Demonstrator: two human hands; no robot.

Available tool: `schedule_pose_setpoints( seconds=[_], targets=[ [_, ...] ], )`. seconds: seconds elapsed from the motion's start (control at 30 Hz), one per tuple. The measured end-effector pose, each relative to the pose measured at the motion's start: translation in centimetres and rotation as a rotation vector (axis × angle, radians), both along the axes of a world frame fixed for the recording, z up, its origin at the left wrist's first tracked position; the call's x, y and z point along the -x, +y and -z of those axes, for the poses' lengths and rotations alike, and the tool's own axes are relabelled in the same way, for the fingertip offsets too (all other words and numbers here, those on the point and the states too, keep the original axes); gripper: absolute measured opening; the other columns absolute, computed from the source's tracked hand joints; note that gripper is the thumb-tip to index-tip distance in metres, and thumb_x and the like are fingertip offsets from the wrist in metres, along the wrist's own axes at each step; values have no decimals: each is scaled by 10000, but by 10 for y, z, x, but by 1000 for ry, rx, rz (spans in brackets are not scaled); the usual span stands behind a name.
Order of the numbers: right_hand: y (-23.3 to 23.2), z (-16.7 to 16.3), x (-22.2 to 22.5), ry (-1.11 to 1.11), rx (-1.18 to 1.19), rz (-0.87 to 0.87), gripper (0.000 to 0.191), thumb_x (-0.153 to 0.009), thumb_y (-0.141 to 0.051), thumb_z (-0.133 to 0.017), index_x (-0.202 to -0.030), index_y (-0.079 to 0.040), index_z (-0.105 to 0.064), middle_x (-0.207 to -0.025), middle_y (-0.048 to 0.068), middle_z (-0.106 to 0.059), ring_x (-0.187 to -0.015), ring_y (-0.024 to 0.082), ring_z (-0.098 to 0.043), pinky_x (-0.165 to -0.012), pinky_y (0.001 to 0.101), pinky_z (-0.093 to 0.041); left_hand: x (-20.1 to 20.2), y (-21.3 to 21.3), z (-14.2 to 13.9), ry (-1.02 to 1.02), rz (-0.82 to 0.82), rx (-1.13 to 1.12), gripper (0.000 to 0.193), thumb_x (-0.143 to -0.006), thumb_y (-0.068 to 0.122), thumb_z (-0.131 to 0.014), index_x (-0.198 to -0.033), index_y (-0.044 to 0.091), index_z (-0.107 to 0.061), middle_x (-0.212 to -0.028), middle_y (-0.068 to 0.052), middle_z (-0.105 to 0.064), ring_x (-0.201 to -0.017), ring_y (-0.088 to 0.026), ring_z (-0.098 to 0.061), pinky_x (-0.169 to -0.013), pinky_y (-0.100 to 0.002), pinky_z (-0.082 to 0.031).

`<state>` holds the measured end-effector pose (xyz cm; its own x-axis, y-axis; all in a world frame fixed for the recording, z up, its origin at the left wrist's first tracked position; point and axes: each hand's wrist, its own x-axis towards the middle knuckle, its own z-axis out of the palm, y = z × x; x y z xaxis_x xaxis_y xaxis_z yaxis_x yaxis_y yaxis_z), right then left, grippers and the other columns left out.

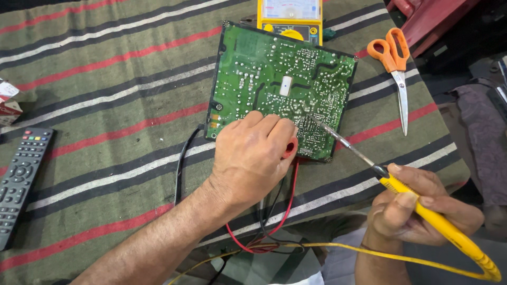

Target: The person holds a green circuit board steady on a cloth-covered bench with one hand while using a yellow soldering iron with the other hand to solder joints on the board's underside. A multimeter sits nearby, and the person works on successive solder points across the board.

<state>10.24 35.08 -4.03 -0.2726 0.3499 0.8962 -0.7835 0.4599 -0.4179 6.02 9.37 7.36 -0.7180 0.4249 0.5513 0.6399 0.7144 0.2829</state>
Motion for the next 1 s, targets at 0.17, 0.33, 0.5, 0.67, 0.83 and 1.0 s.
schedule_pose_setpoints(
  seconds=[0.17, 0.33, 0.5, 0.67, 0.83, 1.0],
  targets=[
    [3, 1, -2, -29, -29, 2, 329, -1101, -184, -665, -1133, -47, -368, -870, 247, -727, -624, 224, -685, -657, 293, -620, 0, 0, -1, 0, 7, 7, 228, -766, 161, -792, -883, 96, -607, -839, -38, -620, -820, -257, -616, -700, -404, -503],
    [5, 1, -1, -30, -36, -15, 324, -1072, -187, -664, -1123, -52, -374, -855, 250, -733, -592, 205, -667, -627, 286, -600, -1, -1, -1, -9, -3, 10, 226, -765, 166, -794, -879, 100, -610, -840, -38, -621, -813, -256, -615, -688, -402, -498],
    [2, 0, -3, -46, -16, -25, 326, -1084, -181, -668, -1136, -50, -375, -856, 245, -729, -596, 204, -671, -621, 279, -597, -1, -1, 0, 7, 1, 2, 213, -786, 158, -785, -886, 98, -607, -843, -37, -621, -812, -255, -614, -694, -398, -499],
    [4, -3, -2, -61, -36, -22, 309, -1102, -176, -655, -1147, -43, -380, -868, 244, -731, -622, 219, -694, -636, 286, -610, 0, 0, 1, 18, -7, 0, 203, -798, 157, -781, -879, 99, -604, -836, -40, -620, -808, -256, -614, -685, -402, -496],
    [5, 3, 0, -31, 17, -47, 300, -1080, -151, -653, -1140, -39, -381, -861, 258, -722, -616, 232, -683, -637, 301, -605, 1, 1, 2, 28, -7, -3, 195, -805, 157, -775, -889, 101, -609, -837, -41, -619, -806, -258, -613, -686, -404, -497],
    [16, 11, -5, -75, 60, -39, 246, -1085, -117, -618, -1146, -25, -397, -893, 269, -724, -650, 244, -700, -653, 290, -604, 1, 4, 0, 35, -13, -5, 187, -823, 160, -776, -886, 105, -610, -818, -39, -614, -788, -252, -612, -662, -399, -492]
  ],
)
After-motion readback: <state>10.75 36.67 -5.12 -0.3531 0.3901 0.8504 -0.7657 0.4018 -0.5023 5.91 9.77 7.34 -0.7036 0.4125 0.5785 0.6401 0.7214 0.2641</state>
